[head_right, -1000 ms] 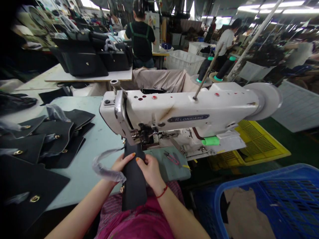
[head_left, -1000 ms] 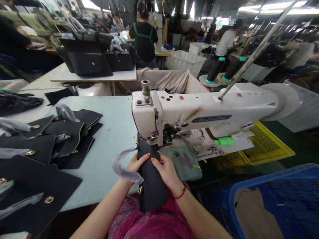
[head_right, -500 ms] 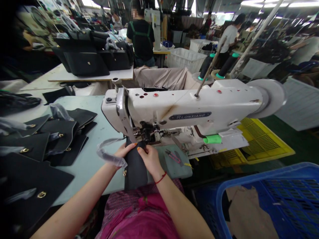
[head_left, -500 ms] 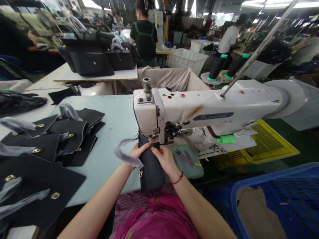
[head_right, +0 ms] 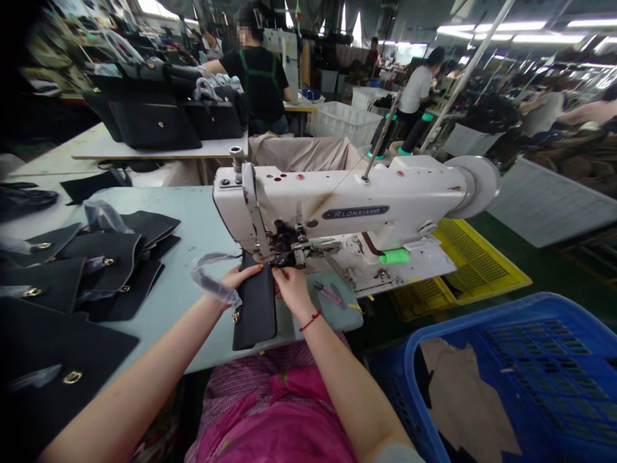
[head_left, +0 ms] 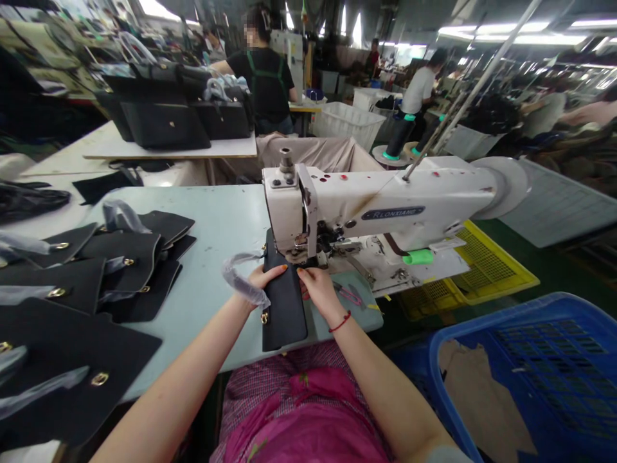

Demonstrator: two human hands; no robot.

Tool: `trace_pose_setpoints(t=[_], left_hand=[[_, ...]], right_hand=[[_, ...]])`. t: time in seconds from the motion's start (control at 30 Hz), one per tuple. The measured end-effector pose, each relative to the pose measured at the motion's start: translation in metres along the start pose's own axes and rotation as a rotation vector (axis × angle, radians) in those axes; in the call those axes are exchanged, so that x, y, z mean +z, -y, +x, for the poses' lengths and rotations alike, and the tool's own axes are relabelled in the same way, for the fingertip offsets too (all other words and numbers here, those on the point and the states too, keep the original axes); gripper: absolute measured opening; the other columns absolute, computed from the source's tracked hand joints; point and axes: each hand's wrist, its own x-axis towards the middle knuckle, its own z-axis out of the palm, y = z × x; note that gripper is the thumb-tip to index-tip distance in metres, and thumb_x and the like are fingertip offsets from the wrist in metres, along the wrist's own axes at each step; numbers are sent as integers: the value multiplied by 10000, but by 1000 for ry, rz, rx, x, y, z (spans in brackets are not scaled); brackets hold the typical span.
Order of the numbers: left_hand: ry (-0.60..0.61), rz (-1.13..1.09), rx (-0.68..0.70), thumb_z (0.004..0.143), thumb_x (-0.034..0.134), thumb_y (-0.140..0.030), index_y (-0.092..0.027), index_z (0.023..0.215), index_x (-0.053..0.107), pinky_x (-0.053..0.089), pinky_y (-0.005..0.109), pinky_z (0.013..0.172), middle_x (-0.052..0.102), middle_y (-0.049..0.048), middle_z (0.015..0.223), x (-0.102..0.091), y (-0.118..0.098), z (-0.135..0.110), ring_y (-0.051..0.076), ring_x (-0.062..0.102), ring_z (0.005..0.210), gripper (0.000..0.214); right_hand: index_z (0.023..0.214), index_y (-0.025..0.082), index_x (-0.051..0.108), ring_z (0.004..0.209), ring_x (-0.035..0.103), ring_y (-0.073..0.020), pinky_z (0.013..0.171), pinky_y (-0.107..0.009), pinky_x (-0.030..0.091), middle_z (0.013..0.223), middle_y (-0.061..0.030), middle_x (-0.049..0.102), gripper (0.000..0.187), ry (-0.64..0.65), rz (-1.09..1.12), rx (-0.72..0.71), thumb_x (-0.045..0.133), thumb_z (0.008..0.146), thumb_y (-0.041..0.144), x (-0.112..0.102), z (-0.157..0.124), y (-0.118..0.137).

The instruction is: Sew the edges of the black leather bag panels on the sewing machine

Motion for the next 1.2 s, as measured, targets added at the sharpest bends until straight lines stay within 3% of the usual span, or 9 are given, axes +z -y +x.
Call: trace_pose_setpoints(t=[0.17, 0.33, 0.67, 0.87, 1.2], left_hand=[[19, -27, -4, 648, 815, -331, -146, 1003, 648, 596, 324, 615, 734, 85, 833, -1, -1, 0, 201, 677, 618, 434], [19, 97, 47, 628, 814, -406, -165, 1056, 629, 583, 339, 668, 735, 91, 904, -6, -4, 3, 231, 694, 708, 525], [117, 462, 198, 589, 800, -429, -182, 987, 682, 542, 349, 810, 738, 61, 983, -19, -40, 20, 280, 682, 902, 483], [155, 487, 207, 601, 790, -456, -206, 967, 686, 556, 330, 802, 740, 54, 983, -18, -39, 21, 283, 682, 913, 455], [103, 517, 158, 564, 801, -449, -146, 963, 656, 557, 377, 762, 735, 101, 951, -23, -37, 27, 283, 690, 831, 521]], right_hand=[[711, 157, 585, 527, 571, -135, 423, -212, 431, 639, -20, 582, 305, -15, 13, -4, 510, 858, 413, 0, 1, -1], [702, 160, 581, 495, 577, -134, 415, -215, 416, 624, -21, 602, 331, 25, 45, -4, 508, 865, 439, -1, 0, -1], [714, 147, 579, 447, 612, -117, 405, -178, 388, 611, -31, 642, 379, 46, 204, 40, 523, 848, 497, 9, 1, -2], [716, 137, 587, 438, 608, -109, 399, -170, 385, 582, -23, 638, 332, 31, 228, 66, 528, 857, 432, 11, 0, 1], [685, 131, 584, 429, 595, -99, 403, -167, 383, 561, -26, 640, 338, 39, 286, 103, 526, 862, 413, 13, 0, 2]])
